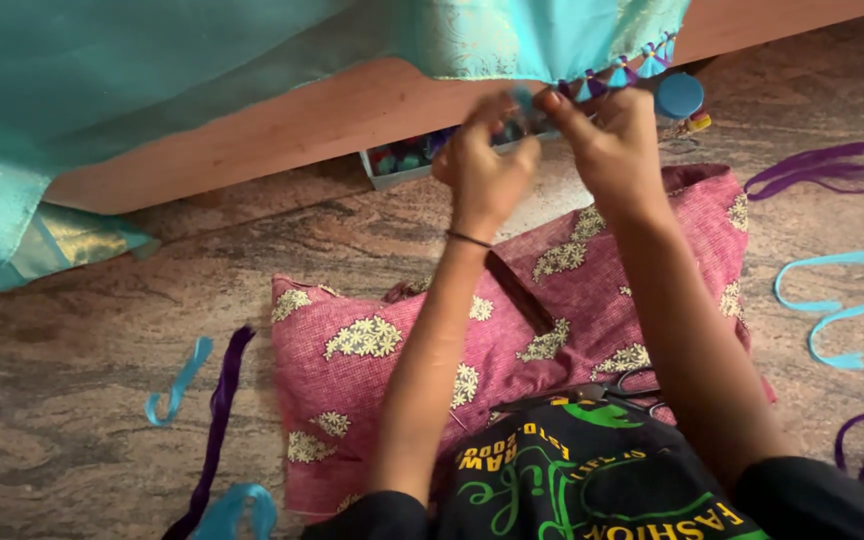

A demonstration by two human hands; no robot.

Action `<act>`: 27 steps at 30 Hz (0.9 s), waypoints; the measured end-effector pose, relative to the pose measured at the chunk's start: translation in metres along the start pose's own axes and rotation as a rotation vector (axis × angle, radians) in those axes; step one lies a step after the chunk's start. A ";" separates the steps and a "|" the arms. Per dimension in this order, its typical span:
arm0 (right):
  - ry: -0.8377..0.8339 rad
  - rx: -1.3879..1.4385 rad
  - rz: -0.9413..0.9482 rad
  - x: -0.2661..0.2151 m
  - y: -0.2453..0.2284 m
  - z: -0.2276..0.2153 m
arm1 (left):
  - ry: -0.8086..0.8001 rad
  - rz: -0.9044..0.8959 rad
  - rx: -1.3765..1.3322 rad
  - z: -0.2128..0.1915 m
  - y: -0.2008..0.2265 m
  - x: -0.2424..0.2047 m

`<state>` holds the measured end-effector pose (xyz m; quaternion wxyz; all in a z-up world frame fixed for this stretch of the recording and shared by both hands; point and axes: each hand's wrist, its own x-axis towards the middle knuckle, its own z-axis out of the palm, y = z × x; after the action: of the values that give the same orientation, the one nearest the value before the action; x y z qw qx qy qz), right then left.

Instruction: Making and trimming thread tassels on the edge of a saree.

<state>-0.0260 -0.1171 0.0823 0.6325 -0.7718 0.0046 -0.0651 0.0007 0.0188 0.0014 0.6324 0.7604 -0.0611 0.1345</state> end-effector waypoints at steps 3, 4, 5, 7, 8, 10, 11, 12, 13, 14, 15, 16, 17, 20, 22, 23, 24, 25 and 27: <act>-0.033 0.195 -0.194 -0.006 0.025 0.000 | -0.167 -0.181 -0.590 -0.015 0.010 0.024; -0.036 0.202 -0.191 -0.010 0.027 0.003 | -0.165 -0.184 -0.584 -0.019 0.017 0.029; -0.031 0.271 -0.186 -0.014 0.029 0.005 | -0.265 -0.263 -0.599 -0.022 0.024 0.035; -0.022 0.331 -0.190 -0.016 0.029 0.006 | -0.372 -0.332 -0.622 -0.023 0.038 0.045; -0.010 0.295 -0.156 -0.017 0.029 0.005 | -0.407 -0.305 -0.669 -0.022 0.043 0.047; 0.003 0.260 -0.123 -0.018 0.032 0.005 | -0.444 -0.275 -0.715 -0.020 0.049 0.048; -0.016 0.276 -0.131 -0.017 0.036 0.005 | -0.436 -0.289 -0.734 -0.021 0.050 0.047; -0.036 0.291 -0.136 -0.017 0.040 0.005 | -0.426 -0.306 -0.753 -0.020 0.050 0.046; -0.036 0.290 -0.134 -0.015 0.042 0.003 | -0.426 -0.308 -0.754 -0.015 0.043 0.045; -0.060 0.345 -0.124 -0.013 0.044 0.002 | -0.441 -0.276 -0.708 -0.012 0.034 0.043; -0.085 0.401 -0.113 -0.011 0.047 0.002 | -0.456 -0.245 -0.661 -0.008 0.026 0.042; -0.090 0.402 -0.110 -0.010 0.048 0.001 | -0.451 -0.248 -0.661 0.000 0.015 0.041; -0.099 0.385 -0.113 -0.008 0.049 0.001 | -0.415 -0.207 -0.660 0.008 0.004 0.040; -0.123 0.358 -0.123 -0.008 0.065 -0.003 | -0.345 -0.132 -0.640 0.012 0.003 0.030; -0.139 0.347 -0.132 -0.012 0.074 -0.006 | -0.309 -0.097 -0.624 0.010 0.013 0.023; -0.158 0.336 -0.102 -0.015 0.076 -0.006 | -0.247 -0.053 -0.490 0.008 0.018 0.019; -0.178 0.324 -0.075 -0.019 0.077 -0.005 | -0.185 -0.009 -0.357 0.006 0.023 0.015; -0.181 0.325 -0.070 -0.026 0.079 -0.003 | -0.183 -0.013 -0.356 0.005 0.025 0.015; -0.153 0.251 0.036 -0.040 0.084 -0.002 | -0.162 0.043 -0.205 0.003 0.030 0.012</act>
<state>-0.0593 -0.1320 -0.0028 0.7237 -0.6891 -0.0380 0.0051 0.0050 0.0107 0.0324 0.6969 0.6985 -0.1417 0.0795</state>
